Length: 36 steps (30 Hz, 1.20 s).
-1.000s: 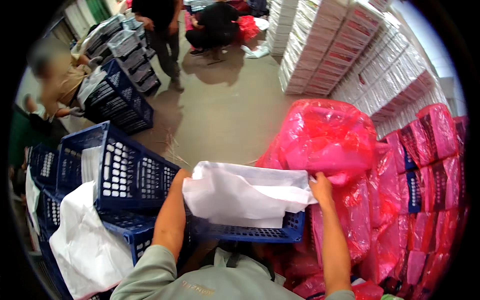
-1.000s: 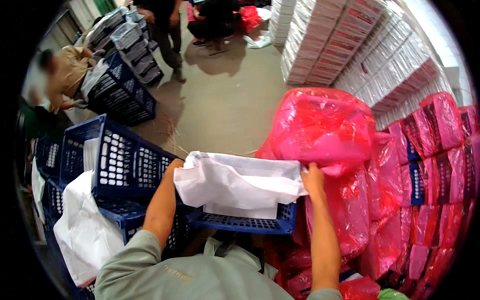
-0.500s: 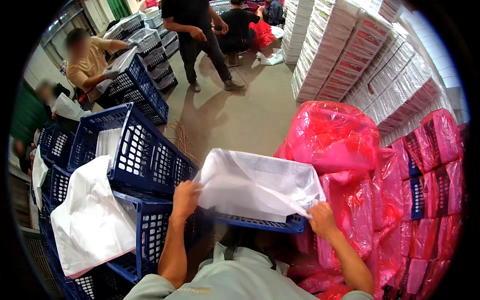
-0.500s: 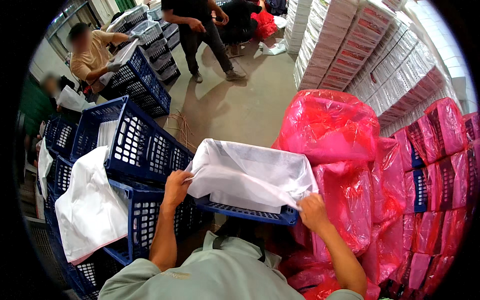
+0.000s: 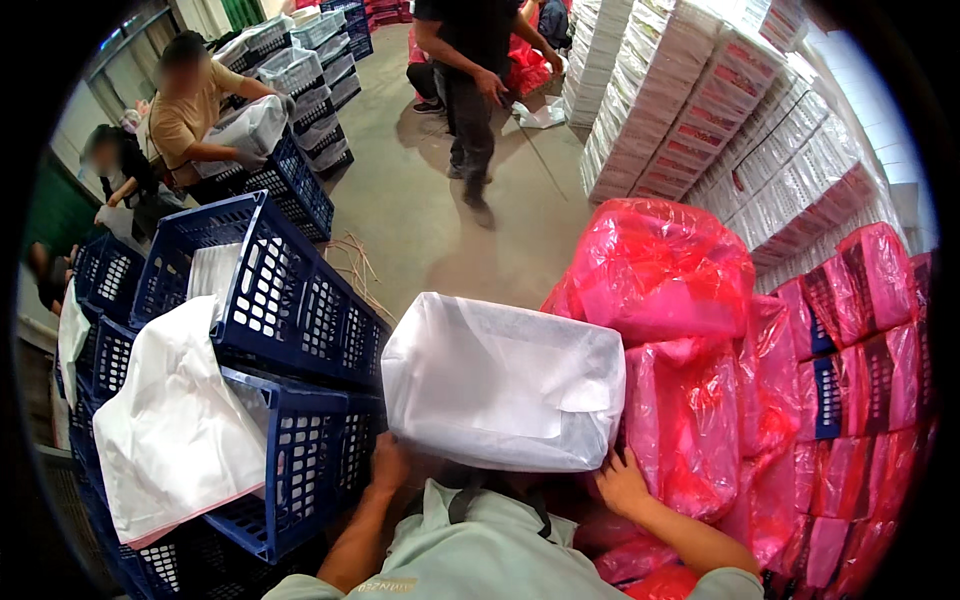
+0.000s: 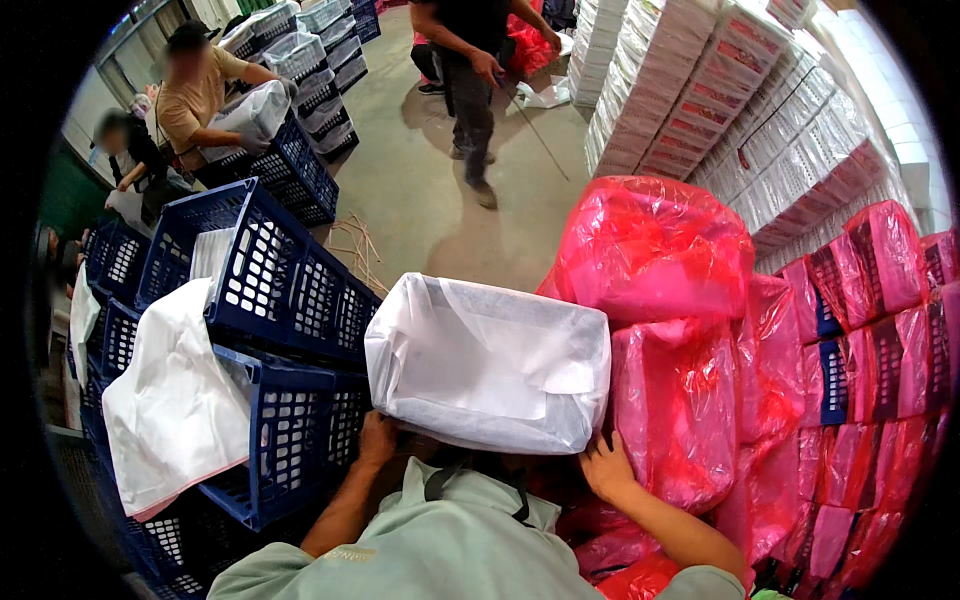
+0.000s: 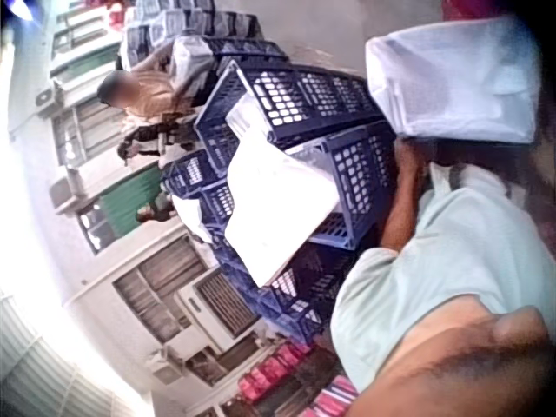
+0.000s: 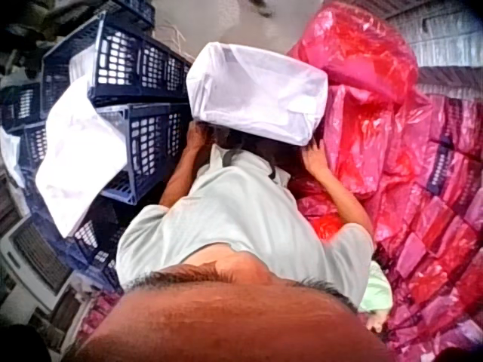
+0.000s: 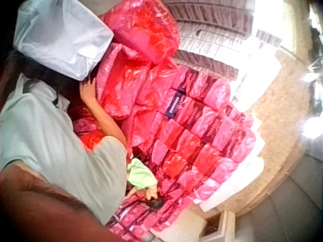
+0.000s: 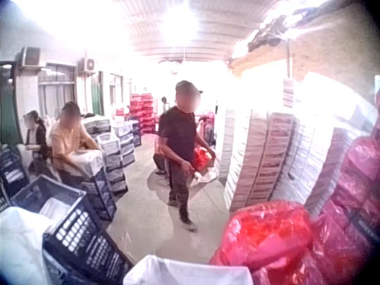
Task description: The person repeatedly picks up white plastic bags and lines blue plastic crates with them. The person then places the lined crates into a stack of pink-wrapped bundles. The task is performed continuously in a warehouse environment.
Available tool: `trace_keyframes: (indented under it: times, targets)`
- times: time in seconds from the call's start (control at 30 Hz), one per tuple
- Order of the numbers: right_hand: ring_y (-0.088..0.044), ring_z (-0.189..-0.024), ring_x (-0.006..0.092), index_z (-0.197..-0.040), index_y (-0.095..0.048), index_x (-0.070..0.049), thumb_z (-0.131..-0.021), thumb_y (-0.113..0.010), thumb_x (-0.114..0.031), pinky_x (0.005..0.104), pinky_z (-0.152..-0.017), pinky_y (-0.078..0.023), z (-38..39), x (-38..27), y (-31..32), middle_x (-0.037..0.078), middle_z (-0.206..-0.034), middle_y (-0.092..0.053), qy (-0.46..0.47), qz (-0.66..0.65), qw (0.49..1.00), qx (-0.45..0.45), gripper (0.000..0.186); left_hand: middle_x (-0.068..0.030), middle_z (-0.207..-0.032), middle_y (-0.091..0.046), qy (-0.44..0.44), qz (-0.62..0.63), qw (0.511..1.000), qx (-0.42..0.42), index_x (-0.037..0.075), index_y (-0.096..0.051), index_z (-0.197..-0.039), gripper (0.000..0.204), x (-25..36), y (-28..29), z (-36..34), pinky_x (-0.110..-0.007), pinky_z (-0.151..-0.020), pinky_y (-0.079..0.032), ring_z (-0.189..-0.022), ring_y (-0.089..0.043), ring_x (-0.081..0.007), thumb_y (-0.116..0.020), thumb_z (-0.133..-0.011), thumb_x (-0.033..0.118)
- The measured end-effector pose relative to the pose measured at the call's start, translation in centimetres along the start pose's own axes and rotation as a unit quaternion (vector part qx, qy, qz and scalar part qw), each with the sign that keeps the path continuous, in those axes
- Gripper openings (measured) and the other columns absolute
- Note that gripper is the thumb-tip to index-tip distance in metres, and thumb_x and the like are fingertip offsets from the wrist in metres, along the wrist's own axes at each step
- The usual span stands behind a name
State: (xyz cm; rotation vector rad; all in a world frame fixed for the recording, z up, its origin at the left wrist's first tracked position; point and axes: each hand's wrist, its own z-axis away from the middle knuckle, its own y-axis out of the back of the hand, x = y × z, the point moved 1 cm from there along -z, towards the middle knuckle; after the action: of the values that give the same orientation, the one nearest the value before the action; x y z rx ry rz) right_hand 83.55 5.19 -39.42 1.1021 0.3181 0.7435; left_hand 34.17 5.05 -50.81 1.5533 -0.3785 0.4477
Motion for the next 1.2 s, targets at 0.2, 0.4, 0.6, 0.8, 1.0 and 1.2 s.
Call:
trace_keyframes:
  times: [0.2, 0.4, 0.6, 0.8, 1.0, 1.2]
  targets:
    - [-0.044, -0.137, 0.0399, -0.137, -0.055, -0.006, -0.094, -0.047, -0.023, 0.0602, -0.107, -0.037, -3.9, -0.7, -2.9, 0.020, -0.145, -0.051, -0.025, -0.099, 0.961, -0.259, 0.047, -0.0129, -0.107, -0.070, 0.158, 0.196, 0.941, -0.228, 0.001, -0.066, -0.116, 0.031, -11.2, -9.0, -0.4, -0.041, -0.087, -0.053, -0.099, -0.066, -0.0310, -0.058, -0.086, 0.005]
    - [-0.066, -0.095, 0.0403, -0.092, -0.063, -0.004, -0.093, -0.053, -0.023, 0.0542, -0.075, -0.053, -5.7, 5.1, 16.3, 0.021, -0.096, -0.067, -0.288, -0.244, 0.920, 0.105, 0.022, -0.0145, -0.088, -0.068, 0.180, 0.205, 0.944, 0.187, -0.003, -0.068, -0.096, 0.018, 9.4, 9.7, -6.3, -0.036, -0.081, -0.052, -0.086, -0.065, -0.0264, -0.056, -0.084, -0.002]
    - [-0.059, -0.116, 0.0398, -0.126, -0.056, -0.003, -0.101, -0.048, -0.050, 0.0511, -0.091, -0.051, -19.4, 15.1, 1.2, 0.022, -0.132, -0.059, -0.442, -0.700, 0.506, 0.242, 0.054, -0.0190, -0.110, -0.069, -0.060, 0.132, 0.986, -0.080, 0.000, -0.069, -0.110, 0.024, 16.9, 0.6, -17.7, -0.040, -0.087, -0.052, -0.099, -0.066, -0.0351, -0.062, -0.091, 0.014]
    - [-0.059, -0.118, 0.0304, -0.131, -0.058, -0.003, -0.101, -0.043, -0.057, 0.0468, -0.100, -0.049, -17.5, 13.0, -2.5, 0.015, -0.134, -0.060, -0.346, -0.899, 0.201, 0.179, 0.064, -0.0172, -0.109, -0.067, -0.073, 0.168, 0.982, -0.053, 0.003, -0.066, -0.111, 0.025, 22.9, 0.9, -22.3, -0.046, -0.088, -0.049, -0.101, -0.062, -0.0392, -0.064, -0.089, 0.015]
    - [-0.057, -0.121, 0.0278, -0.130, -0.060, -0.002, -0.101, -0.044, -0.056, 0.0428, -0.101, -0.047, -18.7, 13.0, -5.5, 0.013, -0.134, -0.061, -0.275, -0.864, 0.378, 0.188, 0.063, -0.0155, -0.105, -0.071, -0.104, 0.000, 0.966, -0.237, 0.005, -0.073, -0.105, 0.033, 25.7, -1.0, -34.3, -0.043, -0.087, -0.051, -0.097, -0.065, -0.0350, -0.063, -0.091, 0.034]
    - [-0.057, -0.119, 0.0274, -0.129, -0.061, -0.003, -0.101, -0.045, -0.054, 0.0415, -0.100, -0.047, -22.0, 15.4, -4.0, 0.012, -0.131, -0.062, -0.272, -0.856, 0.327, 0.293, 0.061, -0.0121, -0.109, -0.072, -0.083, 0.050, 0.828, -0.552, 0.006, -0.072, -0.116, 0.039, 27.8, -8.0, -39.4, -0.040, -0.089, -0.050, -0.098, -0.065, -0.0236, -0.060, -0.092, 0.035]
